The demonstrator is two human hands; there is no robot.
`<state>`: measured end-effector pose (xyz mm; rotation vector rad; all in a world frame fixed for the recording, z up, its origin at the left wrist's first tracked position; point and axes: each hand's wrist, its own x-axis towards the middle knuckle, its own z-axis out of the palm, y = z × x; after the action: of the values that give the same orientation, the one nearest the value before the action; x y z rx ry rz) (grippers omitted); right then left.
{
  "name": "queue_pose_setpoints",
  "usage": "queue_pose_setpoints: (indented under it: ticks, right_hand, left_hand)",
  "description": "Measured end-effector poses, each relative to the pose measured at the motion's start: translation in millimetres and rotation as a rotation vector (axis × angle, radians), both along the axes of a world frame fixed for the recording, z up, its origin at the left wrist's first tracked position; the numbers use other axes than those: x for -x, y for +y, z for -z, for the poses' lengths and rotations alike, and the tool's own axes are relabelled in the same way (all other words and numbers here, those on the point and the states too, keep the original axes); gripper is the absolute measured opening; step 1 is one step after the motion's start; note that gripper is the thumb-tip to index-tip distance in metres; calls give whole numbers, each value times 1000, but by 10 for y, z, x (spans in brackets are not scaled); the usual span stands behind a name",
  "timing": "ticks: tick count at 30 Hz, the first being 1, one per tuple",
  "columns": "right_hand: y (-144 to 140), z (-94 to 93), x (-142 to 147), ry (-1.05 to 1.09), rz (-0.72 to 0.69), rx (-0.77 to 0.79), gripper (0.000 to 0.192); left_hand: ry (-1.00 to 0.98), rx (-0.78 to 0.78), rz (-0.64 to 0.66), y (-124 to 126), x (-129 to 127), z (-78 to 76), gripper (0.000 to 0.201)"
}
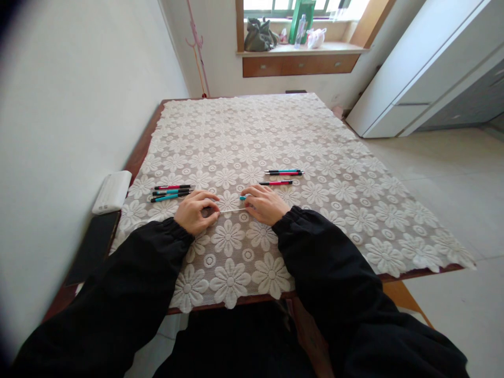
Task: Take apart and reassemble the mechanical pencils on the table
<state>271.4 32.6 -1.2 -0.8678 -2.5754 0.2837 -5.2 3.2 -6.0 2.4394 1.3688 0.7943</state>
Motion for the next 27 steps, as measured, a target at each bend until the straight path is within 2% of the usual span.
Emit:
queue_pose_setpoints:
  ticks: [15, 27]
  right_hand:
    - [-16, 11, 34, 23, 12, -24, 9]
    - [16, -10, -10, 21, 24, -20, 8]
  left_hand:
    - [-16, 7, 36, 12, 2, 10, 6]
    - [-10, -13, 16, -6, -4, 9, 4]
